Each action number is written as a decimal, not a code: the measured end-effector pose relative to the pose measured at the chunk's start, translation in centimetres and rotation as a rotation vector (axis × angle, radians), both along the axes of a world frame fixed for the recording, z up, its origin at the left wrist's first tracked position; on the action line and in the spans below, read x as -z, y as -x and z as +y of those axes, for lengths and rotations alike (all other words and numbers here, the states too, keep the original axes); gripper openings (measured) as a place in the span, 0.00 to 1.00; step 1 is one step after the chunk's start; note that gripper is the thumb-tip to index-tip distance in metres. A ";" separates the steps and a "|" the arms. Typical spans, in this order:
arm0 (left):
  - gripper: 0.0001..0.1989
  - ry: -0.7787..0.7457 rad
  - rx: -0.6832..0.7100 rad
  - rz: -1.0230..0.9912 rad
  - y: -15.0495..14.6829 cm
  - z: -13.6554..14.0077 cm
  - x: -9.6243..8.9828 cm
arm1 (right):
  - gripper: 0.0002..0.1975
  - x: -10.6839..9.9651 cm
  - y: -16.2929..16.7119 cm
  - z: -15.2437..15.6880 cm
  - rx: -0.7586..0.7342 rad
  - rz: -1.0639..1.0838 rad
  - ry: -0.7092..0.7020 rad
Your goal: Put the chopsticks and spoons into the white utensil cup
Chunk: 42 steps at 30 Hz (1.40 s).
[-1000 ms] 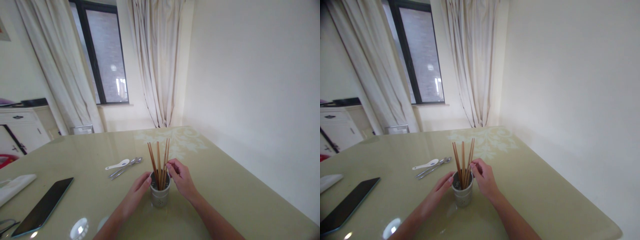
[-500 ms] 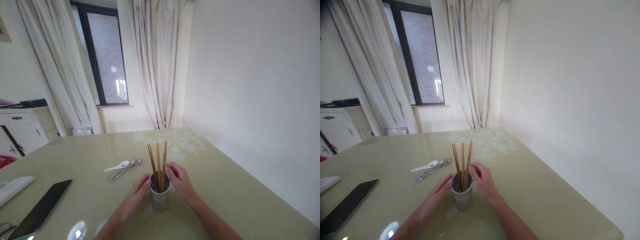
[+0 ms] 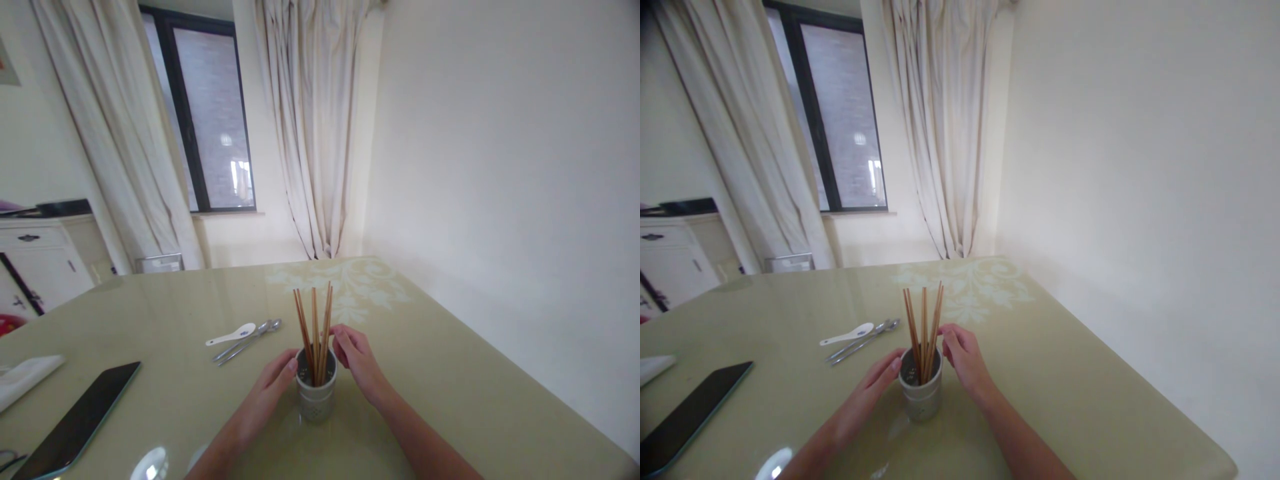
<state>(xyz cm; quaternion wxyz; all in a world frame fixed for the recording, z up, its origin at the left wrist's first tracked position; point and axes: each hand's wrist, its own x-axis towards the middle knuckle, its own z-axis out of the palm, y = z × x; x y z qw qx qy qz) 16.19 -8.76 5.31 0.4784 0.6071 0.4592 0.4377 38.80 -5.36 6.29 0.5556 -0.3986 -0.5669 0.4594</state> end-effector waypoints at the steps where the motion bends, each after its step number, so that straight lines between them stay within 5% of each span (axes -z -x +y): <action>1: 0.34 -0.002 0.016 -0.009 -0.1 0.1 -0.1 | 0.34 0.2 0.0 0.2 0.007 0.009 0.007; 4: 0.34 -0.031 0.071 -0.038 0.3 0.8 -0.6 | 0.38 0.9 0.0 0.8 0.031 0.013 0.038; 7: 0.33 -0.135 -0.120 0.071 2.4 2.5 -0.4 | 0.39 1.6 0.0 1.5 0.054 -0.010 0.066; 12: 0.19 -0.413 -0.517 0.772 7.5 5.1 1.6 | 0.38 2.4 -0.1 2.1 0.055 -0.075 0.066; 15: 0.18 -0.429 -0.563 1.125 9.0 5.5 2.4 | 0.38 2.6 0.0 2.1 0.046 -0.101 0.064; 18: 0.19 -0.363 -0.541 1.256 9.1 5.6 2.6 | 0.38 2.8 -0.1 2.1 0.045 -0.122 0.062; 31: 0.14 -0.328 -0.512 1.009 9.4 6.0 2.9 | 0.38 1.7 -0.1 1.5 0.074 -0.106 0.032; 36: 0.12 -0.413 -0.539 0.876 8.3 5.5 1.8 | 0.35 0.6 -0.8 1.3 0.306 -0.074 -0.055; 42: 0.15 -0.578 -0.547 0.464 4.1 3.2 0.2 | 0.27 -1.2 -1.1 -0.5 0.472 -0.107 -0.242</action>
